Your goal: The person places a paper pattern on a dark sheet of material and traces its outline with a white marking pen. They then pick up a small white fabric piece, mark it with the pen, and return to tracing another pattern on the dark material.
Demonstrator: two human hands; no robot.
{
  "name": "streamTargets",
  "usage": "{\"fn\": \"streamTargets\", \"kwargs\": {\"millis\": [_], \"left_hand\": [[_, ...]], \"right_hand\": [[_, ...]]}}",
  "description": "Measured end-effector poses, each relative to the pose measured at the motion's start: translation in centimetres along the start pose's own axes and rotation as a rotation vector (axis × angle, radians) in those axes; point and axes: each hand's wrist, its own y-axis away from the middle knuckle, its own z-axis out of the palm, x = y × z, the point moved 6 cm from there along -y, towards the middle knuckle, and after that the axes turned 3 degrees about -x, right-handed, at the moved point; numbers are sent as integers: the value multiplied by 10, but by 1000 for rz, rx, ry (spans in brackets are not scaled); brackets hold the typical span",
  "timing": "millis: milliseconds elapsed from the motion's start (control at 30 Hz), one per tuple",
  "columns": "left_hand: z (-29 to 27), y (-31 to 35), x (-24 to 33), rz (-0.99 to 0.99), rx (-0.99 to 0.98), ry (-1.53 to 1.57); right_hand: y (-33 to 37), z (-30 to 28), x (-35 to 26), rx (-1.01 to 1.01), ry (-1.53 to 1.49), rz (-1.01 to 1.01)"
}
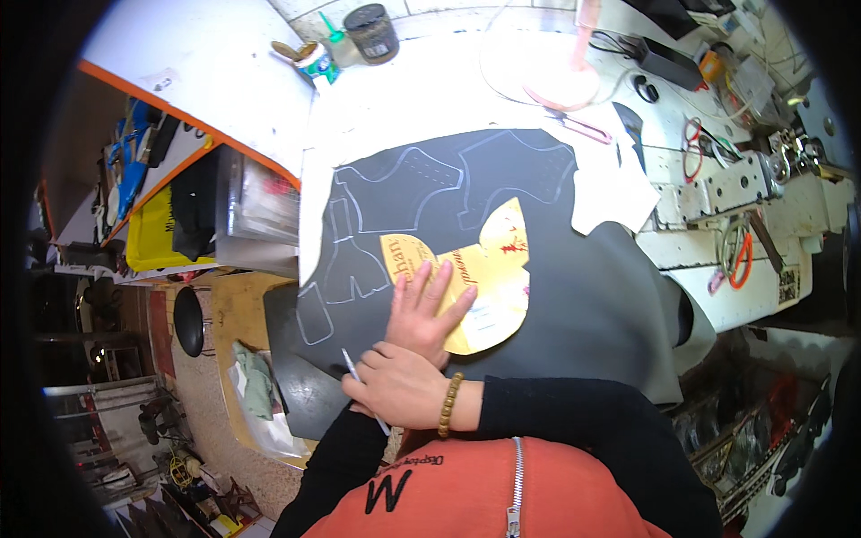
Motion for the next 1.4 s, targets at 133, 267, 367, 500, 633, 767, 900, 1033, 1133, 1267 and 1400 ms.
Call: {"fn": "streamTargets", "kwargs": {"millis": [133,267,367,500,633,767,900,1033,1133,1267,1400], "left_hand": [[0,0,1,5,-19,3],[-2,-1,3,4,-38,9],[-2,0,4,0,-57,12],[-1,2,7,65,-35,-30],[3,4,0,99,-74,-69],[5,2,-1,109,-14,-74],[5,-1,2,119,13,-87],[3,2,2,124,20,-87],[4,4,1,107,12,-70],[2,2,2,85,-2,-31],[0,3,4,99,-22,-13]], "right_hand": [[4,1,-1,-17,27,-6],[3,-4,-1,4,57,-32],[5,-5,-4,74,61,-57],[8,-1,-5,107,80,-56],[7,6,-3,138,15,-27],[6,16,-1,133,36,-25],[9,15,1,204,89,8],[9,14,-2,154,24,-44],[9,11,-2,114,8,-14],[8,3,-3,119,32,-38],[6,-5,-6,118,64,-64]]}}
